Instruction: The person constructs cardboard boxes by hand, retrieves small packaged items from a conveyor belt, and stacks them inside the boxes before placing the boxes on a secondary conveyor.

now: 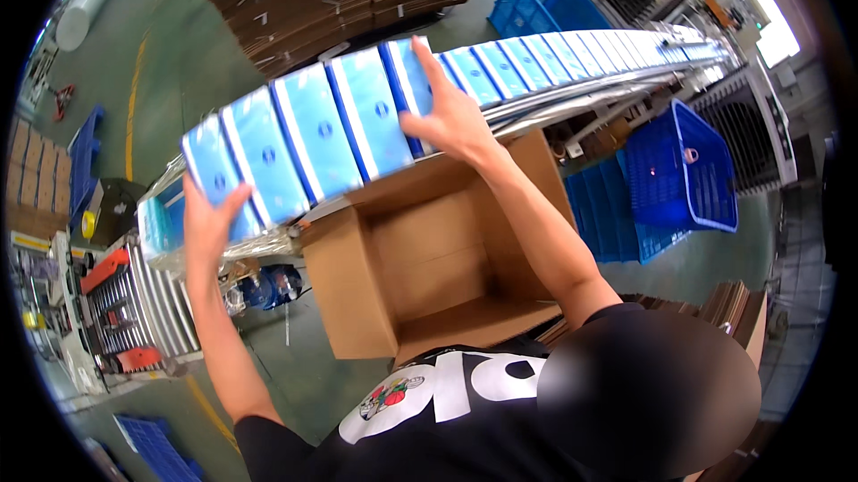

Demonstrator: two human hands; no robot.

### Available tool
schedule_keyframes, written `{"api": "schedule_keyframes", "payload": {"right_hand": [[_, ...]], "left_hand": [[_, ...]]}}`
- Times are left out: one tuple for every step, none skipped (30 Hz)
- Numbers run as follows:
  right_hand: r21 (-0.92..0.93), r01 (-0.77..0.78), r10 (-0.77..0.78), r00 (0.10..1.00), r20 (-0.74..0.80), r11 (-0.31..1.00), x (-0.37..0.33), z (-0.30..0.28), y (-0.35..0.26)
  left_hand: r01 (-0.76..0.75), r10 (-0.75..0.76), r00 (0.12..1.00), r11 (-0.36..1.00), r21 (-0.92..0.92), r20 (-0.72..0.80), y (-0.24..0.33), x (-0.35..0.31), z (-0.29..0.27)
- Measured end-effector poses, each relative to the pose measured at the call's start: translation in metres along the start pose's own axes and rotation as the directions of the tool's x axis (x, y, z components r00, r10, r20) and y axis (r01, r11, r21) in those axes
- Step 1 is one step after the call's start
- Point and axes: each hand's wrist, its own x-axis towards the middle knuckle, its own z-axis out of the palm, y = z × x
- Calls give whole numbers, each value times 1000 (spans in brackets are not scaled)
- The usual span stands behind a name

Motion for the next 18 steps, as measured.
{"api": "schedule_keyframes", "payload": {"right_hand": [[-28,3,-2,1000,20,1000,-23,-19,9],[-81,50,-48,999,26,995,-47,-28,22],[-87,-56,69,987,144,995,-72,-39,28],[-114,-156,182,944,277,981,-96,-47,38],[-116,-176,207,907,367,977,-123,-53,57],[-172,-241,293,845,447,955,-149,-55,75],[-299,-261,390,728,563,918,-169,-56,91],[-393,-291,488,577,655,872,-189,-52,110],[-506,-267,572,408,712,820,-198,-41,139],[-581,-270,632,169,756,768,-206,-18,173],[-647,-229,649,-78,757,727,-213,6,204],[-637,-89,632,-85,771,766,-217,26,224],[-605,53,607,-97,788,794,-224,52,245],[-565,189,589,-109,801,803,-231,70,265],[-589,145,596,-1,803,795,-239,82,278],[-611,96,603,104,791,786,-248,89,290],[-629,49,608,204,767,776,-255,89,299],[-580,9,569,181,802,815,-255,84,301]], "left_hand": [[-14,13,1000,998,64,12,8,-18,18],[-13,12,1000,990,141,9,17,-45,34],[3,-12,999,982,187,44,22,-75,50],[15,-32,997,973,231,71,22,-102,64],[121,-163,973,963,240,165,19,-128,76],[227,-292,923,939,258,252,4,-150,90],[189,-296,869,939,287,396,-24,-171,107],[158,-309,780,938,307,545,-64,-189,133],[297,-480,605,876,380,635,-106,-193,167],[413,-628,373,771,484,683,-143,-199,196],[384,-603,90,755,532,792,-163,-193,224],[349,-531,-190,750,562,826,-181,-187,253],[291,-678,-258,625,725,688,-210,-196,279],[203,-758,-192,591,780,624,-219,-204,296],[136,-827,-120,535,834,550,-228,-214,310],[42,-817,77,575,817,571,-229,-223,318],[86,-747,190,659,747,637,-236,-233,323],[107,-714,167,698,708,680,-227,-236,326]]}}
